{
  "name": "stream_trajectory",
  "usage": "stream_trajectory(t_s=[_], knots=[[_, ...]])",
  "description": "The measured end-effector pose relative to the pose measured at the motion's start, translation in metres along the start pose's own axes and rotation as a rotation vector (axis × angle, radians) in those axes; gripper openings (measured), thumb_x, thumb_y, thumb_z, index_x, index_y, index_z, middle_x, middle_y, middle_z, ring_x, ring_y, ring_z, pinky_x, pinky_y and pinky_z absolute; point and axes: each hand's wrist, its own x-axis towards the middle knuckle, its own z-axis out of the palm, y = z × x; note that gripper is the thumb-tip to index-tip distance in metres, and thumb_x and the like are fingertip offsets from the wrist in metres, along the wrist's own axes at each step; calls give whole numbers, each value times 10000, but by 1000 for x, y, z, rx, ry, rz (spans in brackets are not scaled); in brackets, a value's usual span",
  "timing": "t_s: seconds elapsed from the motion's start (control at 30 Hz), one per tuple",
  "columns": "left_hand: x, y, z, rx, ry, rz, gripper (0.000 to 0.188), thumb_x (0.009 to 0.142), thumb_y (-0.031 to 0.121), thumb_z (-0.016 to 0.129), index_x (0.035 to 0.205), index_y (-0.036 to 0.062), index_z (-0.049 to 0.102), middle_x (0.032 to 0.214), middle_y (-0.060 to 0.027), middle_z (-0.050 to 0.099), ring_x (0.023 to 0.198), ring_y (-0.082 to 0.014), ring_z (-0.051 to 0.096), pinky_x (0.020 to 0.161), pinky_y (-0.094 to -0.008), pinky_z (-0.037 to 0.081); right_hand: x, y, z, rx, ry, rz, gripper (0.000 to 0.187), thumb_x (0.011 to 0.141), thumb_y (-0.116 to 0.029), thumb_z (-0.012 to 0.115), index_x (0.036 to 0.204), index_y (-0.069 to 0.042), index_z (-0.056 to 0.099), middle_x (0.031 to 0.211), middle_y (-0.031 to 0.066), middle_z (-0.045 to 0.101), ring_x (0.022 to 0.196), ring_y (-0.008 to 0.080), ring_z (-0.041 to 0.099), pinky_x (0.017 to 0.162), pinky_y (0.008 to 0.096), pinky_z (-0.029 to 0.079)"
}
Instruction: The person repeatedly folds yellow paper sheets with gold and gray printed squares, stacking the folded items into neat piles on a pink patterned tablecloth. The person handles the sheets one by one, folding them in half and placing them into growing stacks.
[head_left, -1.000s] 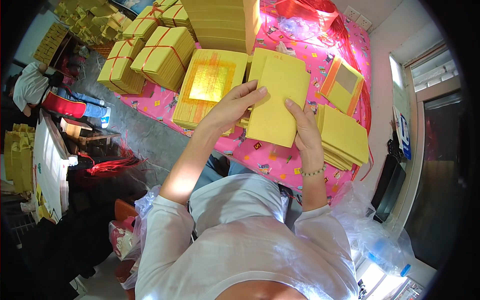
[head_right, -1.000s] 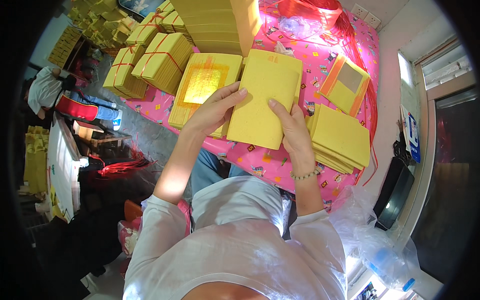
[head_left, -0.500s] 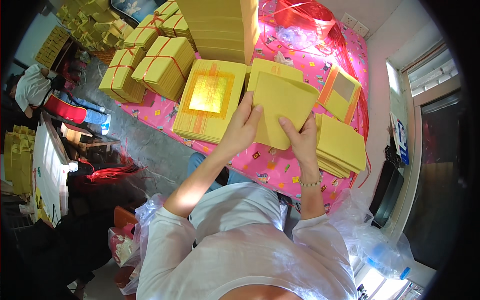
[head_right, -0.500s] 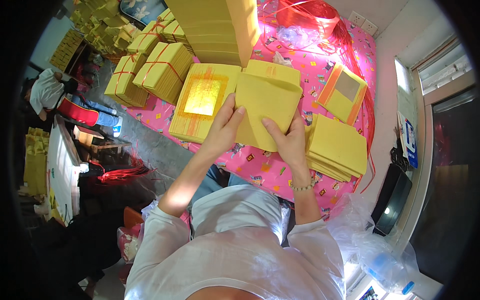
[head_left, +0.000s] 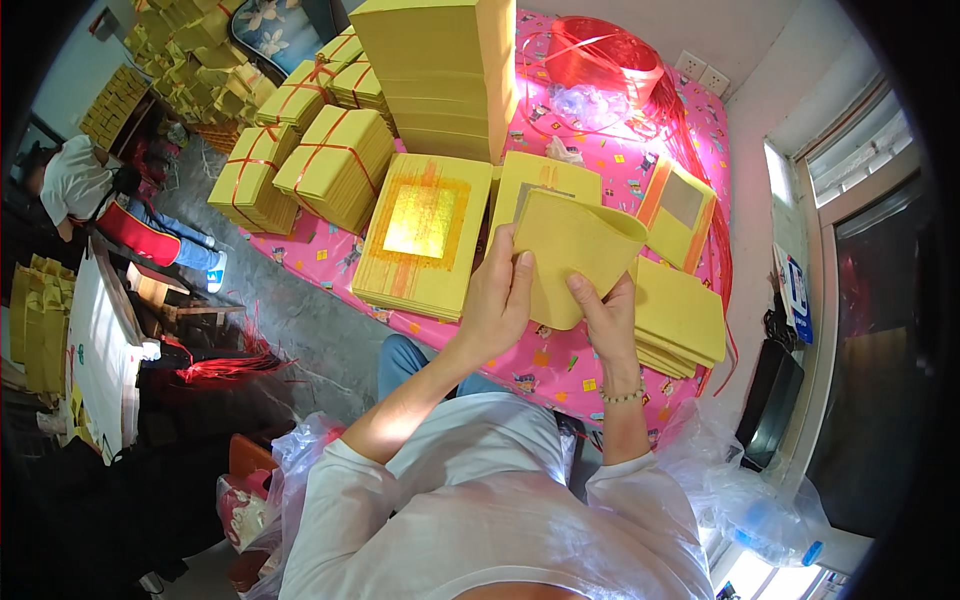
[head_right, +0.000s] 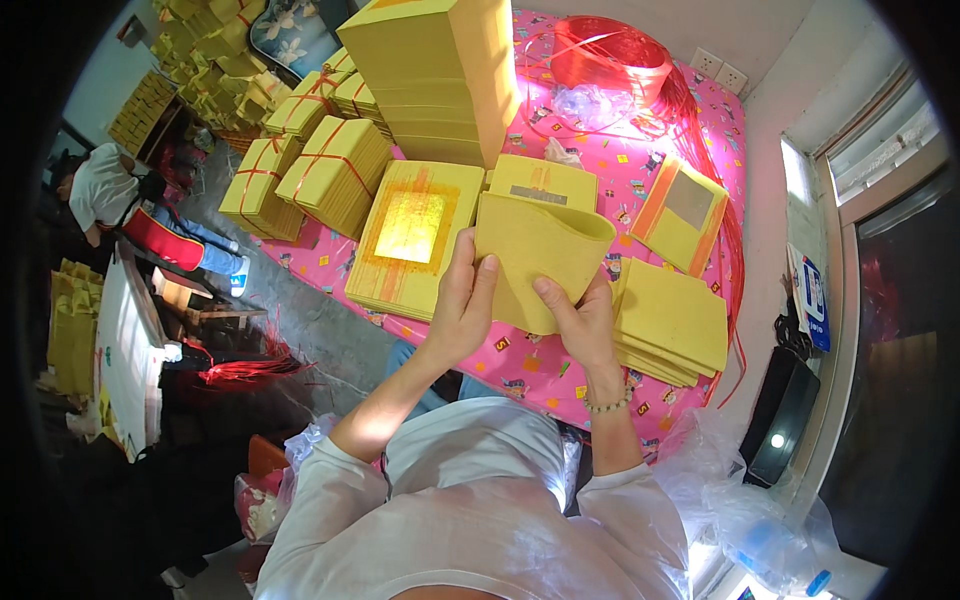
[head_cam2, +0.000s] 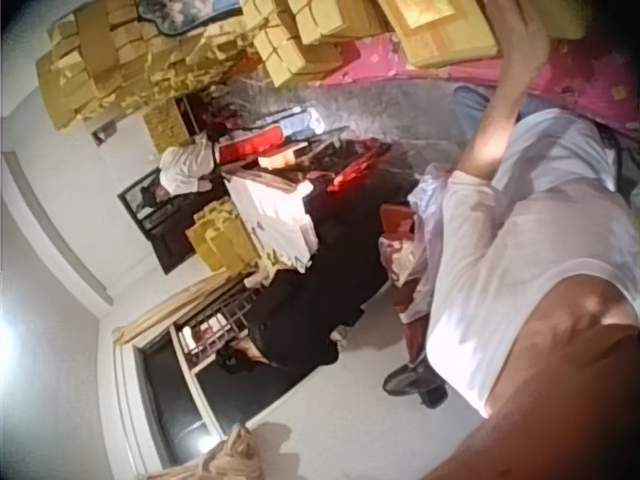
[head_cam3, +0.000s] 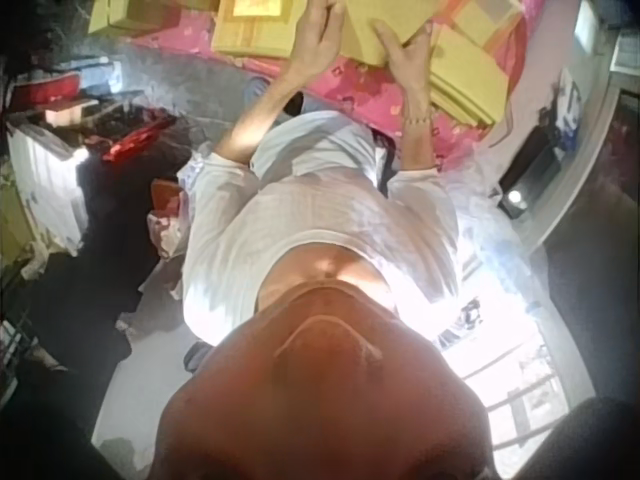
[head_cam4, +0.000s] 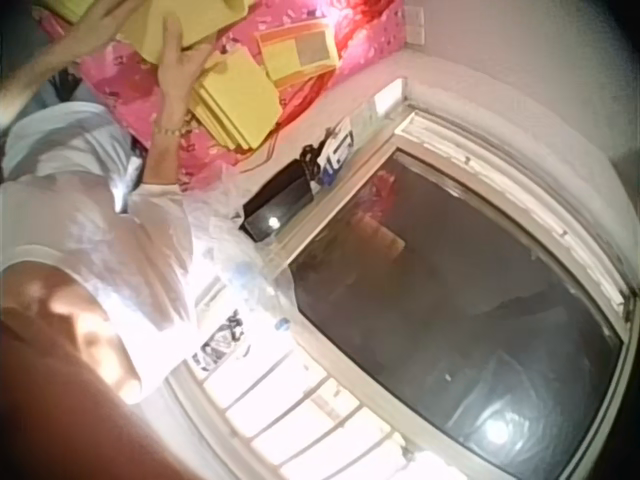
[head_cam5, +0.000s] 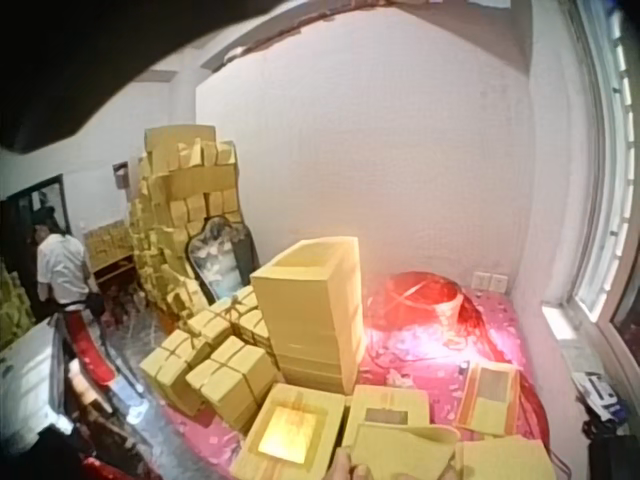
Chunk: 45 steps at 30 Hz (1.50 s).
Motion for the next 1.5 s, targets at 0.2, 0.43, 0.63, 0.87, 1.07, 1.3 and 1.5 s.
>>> stream_trajectory(t_s=[0.2,0.43,0.63,0.87,1.07,1.3,1.5], knots=[[19,-16,-12,-343,-199,-239,302,994,119,437,1266,-11,453,1130,-129,593,1044,-179,572,891,-313,455,4,-6,11,173,117,113,336,909,-109,663,1191,43,562,1112,100,660,989,140,633,839,271,514],[23,-10,-19,-524,-240,-528,339,1005,174,466,1298,5,468,1195,-66,586,1095,-132,567,917,-273,463,6,0,9,221,97,221,375,926,-128,646,1242,32,524,1161,107,637,1025,148,623,876,282,509],[24,-13,-20,-528,-257,-570,346,1007,185,470,1301,2,474,1177,-72,599,1061,-134,592,894,-282,484,6,2,9,213,107,228,382,931,-129,636,1257,25,509,1185,109,622,1050,148,610,894,284,501],[28,-6,-20,-436,-260,-626,324,1008,156,432,1268,-33,470,1162,-98,602,1042,-146,586,895,-293,470,4,6,11,209,137,210,393,938,-123,623,1277,29,495,1191,103,617,1055,146,603,900,284,496],[15,-7,-6,-388,-108,-443,336,1000,169,490,1283,-13,470,1197,-80,579,1083,-114,555,916,-265,450,0,5,17,138,159,169,377,938,-103,613,1273,28,498,1182,104,619,1048,142,606,883,281,507],[-3,-25,-1,-201,-106,-101,321,982,122,487,1262,-22,427,1120,-140,607,1012,-174,589,866,-325,474,-12,1,21,17,164,61,359,932,-66,598,1267,20,502,1159,98,625,1030,136,606,872,274,502],[-12,-5,-5,-255,-55,-46,267,987,105,495,1219,-17,448,1078,-101,596,991,-138,566,840,-292,471,-20,-11,20,100,114,-3,344,939,-87,603,1257,14,521,1146,85,628,1009,114,596,861,267,491]])
